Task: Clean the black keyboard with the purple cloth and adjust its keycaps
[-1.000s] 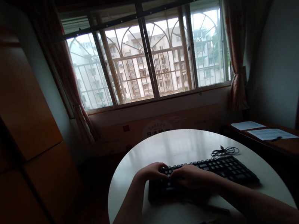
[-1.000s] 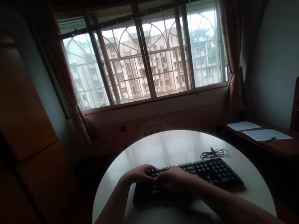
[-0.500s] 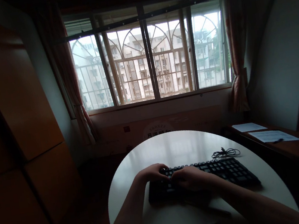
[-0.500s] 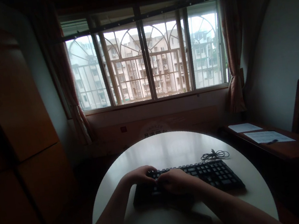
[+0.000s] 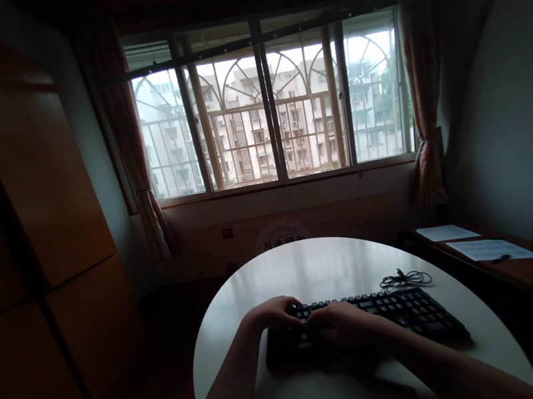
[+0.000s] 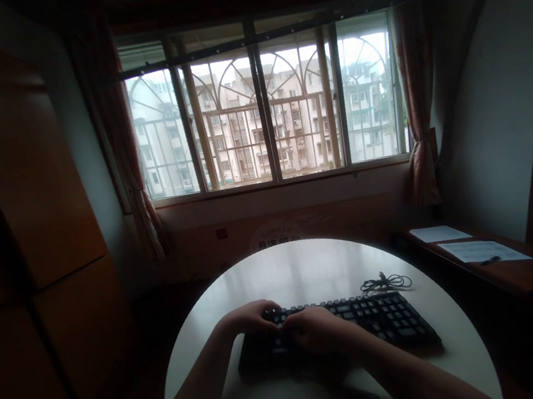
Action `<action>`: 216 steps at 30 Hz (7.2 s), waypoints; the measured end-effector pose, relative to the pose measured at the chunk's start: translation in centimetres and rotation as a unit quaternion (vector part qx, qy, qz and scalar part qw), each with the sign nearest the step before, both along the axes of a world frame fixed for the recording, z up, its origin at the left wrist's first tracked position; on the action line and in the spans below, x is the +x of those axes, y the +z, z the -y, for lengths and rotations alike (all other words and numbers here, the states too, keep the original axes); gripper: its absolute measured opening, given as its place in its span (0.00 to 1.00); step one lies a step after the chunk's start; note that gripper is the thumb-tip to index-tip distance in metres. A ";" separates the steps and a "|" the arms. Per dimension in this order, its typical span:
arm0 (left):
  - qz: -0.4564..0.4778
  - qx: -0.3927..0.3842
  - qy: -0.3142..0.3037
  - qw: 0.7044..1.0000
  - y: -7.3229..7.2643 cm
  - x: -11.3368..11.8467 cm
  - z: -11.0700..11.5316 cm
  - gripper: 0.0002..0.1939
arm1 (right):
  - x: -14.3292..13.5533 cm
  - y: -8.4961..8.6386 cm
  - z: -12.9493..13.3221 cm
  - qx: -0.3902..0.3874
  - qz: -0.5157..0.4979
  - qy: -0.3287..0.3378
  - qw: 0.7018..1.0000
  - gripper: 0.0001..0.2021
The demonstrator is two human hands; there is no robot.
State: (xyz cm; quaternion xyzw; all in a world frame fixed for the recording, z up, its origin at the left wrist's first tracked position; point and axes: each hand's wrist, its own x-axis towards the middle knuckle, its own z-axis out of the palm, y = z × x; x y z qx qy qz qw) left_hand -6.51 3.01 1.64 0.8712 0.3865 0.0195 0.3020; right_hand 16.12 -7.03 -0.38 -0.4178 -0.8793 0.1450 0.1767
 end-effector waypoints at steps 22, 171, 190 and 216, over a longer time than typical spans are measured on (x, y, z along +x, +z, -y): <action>-0.014 0.012 0.014 1.000 -0.1 0.1 0.1 0.33 | 0.0 -0.3 -0.2 -0.018 -0.016 -0.008 1.000 0.17; -0.009 0.017 -0.010 1.000 0.4 0.2 0.5 0.32 | 0.1 0.3 0.0 0.018 0.018 0.011 1.000 0.19; -0.102 0.084 -0.017 0.991 0.2 1.4 0.9 0.38 | 0.2 0.1 0.0 0.000 -0.001 0.000 1.000 0.17; -0.088 0.077 -0.020 0.993 1.1 1.8 2.1 0.37 | 1.2 0.9 0.1 0.006 0.018 0.003 1.000 0.16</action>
